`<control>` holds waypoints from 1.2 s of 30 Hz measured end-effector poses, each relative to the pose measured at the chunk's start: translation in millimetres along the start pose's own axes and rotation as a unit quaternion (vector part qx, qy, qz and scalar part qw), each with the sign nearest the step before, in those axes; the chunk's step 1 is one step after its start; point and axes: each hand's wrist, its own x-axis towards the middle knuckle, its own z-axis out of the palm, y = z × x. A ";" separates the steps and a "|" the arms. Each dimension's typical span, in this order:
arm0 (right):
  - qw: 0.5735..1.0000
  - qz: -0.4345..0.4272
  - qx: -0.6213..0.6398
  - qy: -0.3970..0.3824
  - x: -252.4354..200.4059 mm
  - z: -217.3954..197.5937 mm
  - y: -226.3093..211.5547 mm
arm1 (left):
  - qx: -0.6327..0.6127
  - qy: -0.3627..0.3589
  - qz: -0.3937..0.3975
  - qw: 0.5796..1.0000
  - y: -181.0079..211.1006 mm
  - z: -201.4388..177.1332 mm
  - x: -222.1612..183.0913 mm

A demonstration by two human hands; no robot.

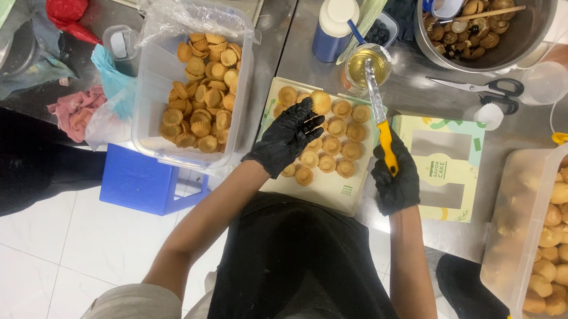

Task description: Arranging empty tart shells onto a tray for preparation in a bakery.

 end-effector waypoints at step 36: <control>0.891 -0.318 -0.302 0.114 -92.1 -32.0 30.3 | 0.771 -0.366 0.503 0.132 -34.1 -29.3 -63.6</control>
